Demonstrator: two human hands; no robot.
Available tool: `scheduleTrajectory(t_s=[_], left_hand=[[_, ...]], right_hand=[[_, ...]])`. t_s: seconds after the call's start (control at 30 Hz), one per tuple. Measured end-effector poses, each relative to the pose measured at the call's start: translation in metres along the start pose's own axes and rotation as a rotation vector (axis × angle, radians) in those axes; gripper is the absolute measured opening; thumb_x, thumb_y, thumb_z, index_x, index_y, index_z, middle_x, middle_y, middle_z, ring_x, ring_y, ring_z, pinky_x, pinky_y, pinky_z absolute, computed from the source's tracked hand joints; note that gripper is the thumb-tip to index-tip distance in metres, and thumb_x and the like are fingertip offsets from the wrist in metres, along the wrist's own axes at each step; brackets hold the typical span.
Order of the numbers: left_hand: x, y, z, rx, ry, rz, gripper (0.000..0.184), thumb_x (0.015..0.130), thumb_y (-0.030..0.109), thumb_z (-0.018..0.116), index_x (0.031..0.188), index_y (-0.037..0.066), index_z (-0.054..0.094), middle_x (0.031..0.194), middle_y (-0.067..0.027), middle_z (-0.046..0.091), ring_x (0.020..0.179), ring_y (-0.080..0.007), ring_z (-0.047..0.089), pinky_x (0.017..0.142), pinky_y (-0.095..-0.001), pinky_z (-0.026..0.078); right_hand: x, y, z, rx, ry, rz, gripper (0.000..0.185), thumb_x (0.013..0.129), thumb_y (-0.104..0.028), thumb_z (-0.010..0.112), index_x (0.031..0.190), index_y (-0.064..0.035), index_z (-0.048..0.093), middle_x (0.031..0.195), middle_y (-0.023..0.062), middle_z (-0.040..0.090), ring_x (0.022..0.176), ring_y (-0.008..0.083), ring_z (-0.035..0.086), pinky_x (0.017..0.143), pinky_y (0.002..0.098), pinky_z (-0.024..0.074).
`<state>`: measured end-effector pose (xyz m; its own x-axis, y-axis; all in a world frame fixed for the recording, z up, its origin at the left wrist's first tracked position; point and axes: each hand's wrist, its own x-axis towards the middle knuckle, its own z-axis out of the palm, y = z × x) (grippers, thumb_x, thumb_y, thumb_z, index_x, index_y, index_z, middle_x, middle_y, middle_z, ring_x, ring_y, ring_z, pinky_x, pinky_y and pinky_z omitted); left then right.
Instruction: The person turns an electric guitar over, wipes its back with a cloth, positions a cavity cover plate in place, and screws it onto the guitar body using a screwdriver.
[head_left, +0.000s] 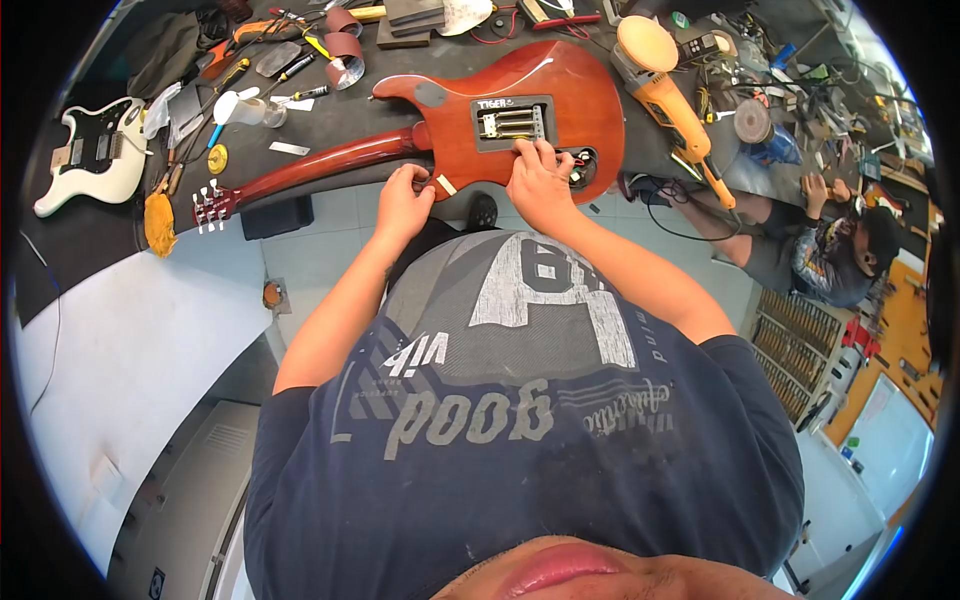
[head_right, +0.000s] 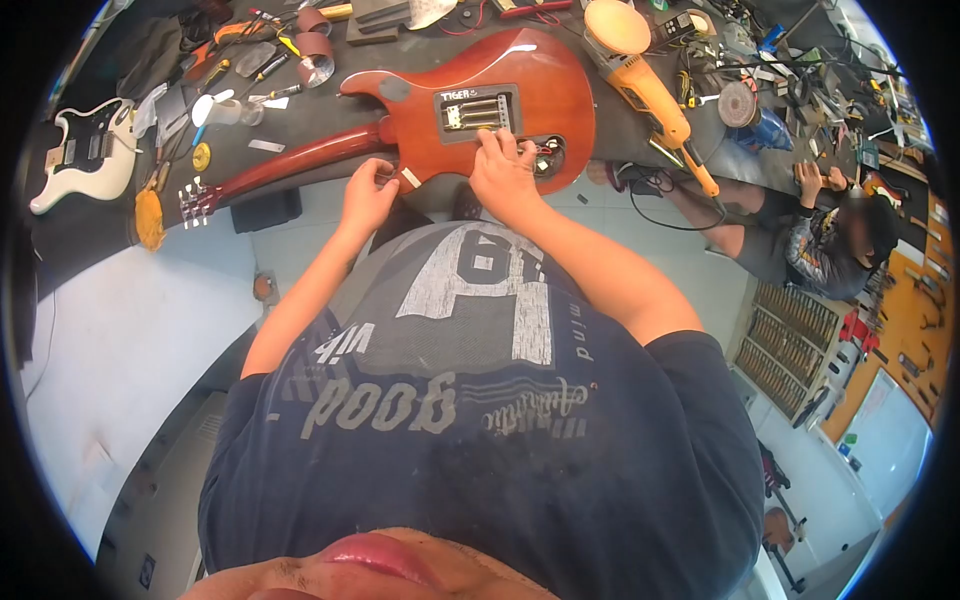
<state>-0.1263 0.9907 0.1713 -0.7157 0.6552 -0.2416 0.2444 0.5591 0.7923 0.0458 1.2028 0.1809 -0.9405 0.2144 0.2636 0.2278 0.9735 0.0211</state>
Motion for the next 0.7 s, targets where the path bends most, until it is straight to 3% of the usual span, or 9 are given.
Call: scheduleTrajectory(t_s=[0.1, 0.2, 0.27, 0.4, 0.43, 0.5, 0.6, 0.7], left_hand=[[-0.004, -0.002, -0.002, 0.002, 0.015, -0.018, 0.025, 0.088, 0.007, 0.071, 0.111, -0.001, 0.065, 0.108, -0.0158, 0.070, 0.093, -0.0271, 0.071, 0.083, -0.0380, 0.057], [-0.016, 0.003, -0.009, 0.114, 0.155, 0.094, 0.020, 0.091, 0.009, 0.070, 0.109, 0.000, 0.066, 0.110, -0.0142, 0.071, 0.092, -0.0224, 0.071, 0.083, -0.0356, 0.057], [-0.023, 0.012, -0.014, -0.167, 0.004, -0.083, 0.022, 0.097, 0.012, 0.068, 0.116, 0.001, 0.065, 0.114, -0.0137, 0.071, 0.094, -0.0204, 0.071, 0.084, -0.0346, 0.058], [-0.026, 0.045, -0.013, -0.937, -0.412, -0.446, 0.031, 0.104, 0.018, 0.066, 0.130, 0.003, 0.060, 0.118, -0.0128, 0.071, 0.093, -0.0192, 0.072, 0.083, -0.0344, 0.060], [-0.024, 0.058, -0.016, -0.937, -0.533, -0.502, 0.042, 0.107, 0.023, 0.064, 0.142, 0.003, 0.052, 0.126, -0.0158, 0.067, 0.099, -0.0210, 0.071, 0.087, -0.0337, 0.060], [-0.021, 0.057, -0.005, -1.075, -0.591, -0.551, 0.036, 0.105, 0.020, 0.065, 0.134, 0.000, 0.057, 0.119, -0.0149, 0.070, 0.095, -0.0188, 0.071, 0.086, -0.0322, 0.060], [-0.025, 0.033, 0.000, -1.022, -0.522, -0.469, 0.024, 0.104, 0.015, 0.066, 0.121, -0.001, 0.063, 0.109, -0.0120, 0.072, 0.091, -0.0163, 0.069, 0.084, -0.0305, 0.059], [-0.035, 0.018, -0.011, -1.125, -0.332, -0.571, 0.013, 0.100, 0.010, 0.069, 0.107, -0.001, 0.069, 0.099, -0.0101, 0.075, 0.083, -0.0135, 0.070, 0.076, -0.0273, 0.059]], right_hand=[[-0.004, 0.000, -0.009, 0.186, -0.007, -0.005, 0.025, 0.076, -0.017, 0.069, 0.096, -0.0030, 0.069, 0.128, 0.0097, 0.058, 0.125, 0.0325, 0.048, 0.095, 0.0572, 0.0362], [-0.009, 0.001, -0.016, 0.449, 0.040, 0.077, 0.019, 0.074, -0.012, 0.071, 0.091, -0.0056, 0.066, 0.123, 0.0089, 0.059, 0.122, 0.0336, 0.051, 0.096, 0.0539, 0.0380], [-0.010, 0.003, -0.017, 0.601, 0.072, 0.188, 0.015, 0.074, -0.005, 0.070, 0.087, -0.0063, 0.063, 0.119, 0.0095, 0.061, 0.116, 0.0353, 0.054, 0.097, 0.0475, 0.0410], [0.011, 0.000, -0.033, 0.801, -0.047, 0.033, 0.015, 0.073, -0.009, 0.073, 0.084, -0.0061, 0.063, 0.114, 0.0108, 0.065, 0.110, 0.0344, 0.058, 0.095, 0.0458, 0.0462], [0.017, -0.004, -0.033, 0.810, -0.054, -0.027, 0.015, 0.074, -0.009, 0.074, 0.084, -0.0060, 0.063, 0.114, 0.0109, 0.065, 0.110, 0.0344, 0.058, 0.095, 0.0460, 0.0465], [0.028, -0.009, -0.033, 0.825, -0.062, -0.148, 0.015, 0.074, -0.010, 0.074, 0.084, -0.0057, 0.064, 0.113, 0.0109, 0.065, 0.110, 0.0344, 0.059, 0.096, 0.0464, 0.0472], [0.039, -0.014, -0.037, 0.878, -0.136, -0.176, 0.018, 0.078, -0.013, 0.077, 0.091, -0.0063, 0.066, 0.116, 0.0096, 0.064, 0.113, 0.0331, 0.058, 0.098, 0.0464, 0.0458], [0.054, -0.018, -0.025, 0.850, -0.184, -0.161, 0.027, 0.078, -0.018, 0.080, 0.100, -0.0087, 0.067, 0.115, 0.0091, 0.062, 0.117, 0.0316, 0.056, 0.098, 0.0457, 0.0448]])
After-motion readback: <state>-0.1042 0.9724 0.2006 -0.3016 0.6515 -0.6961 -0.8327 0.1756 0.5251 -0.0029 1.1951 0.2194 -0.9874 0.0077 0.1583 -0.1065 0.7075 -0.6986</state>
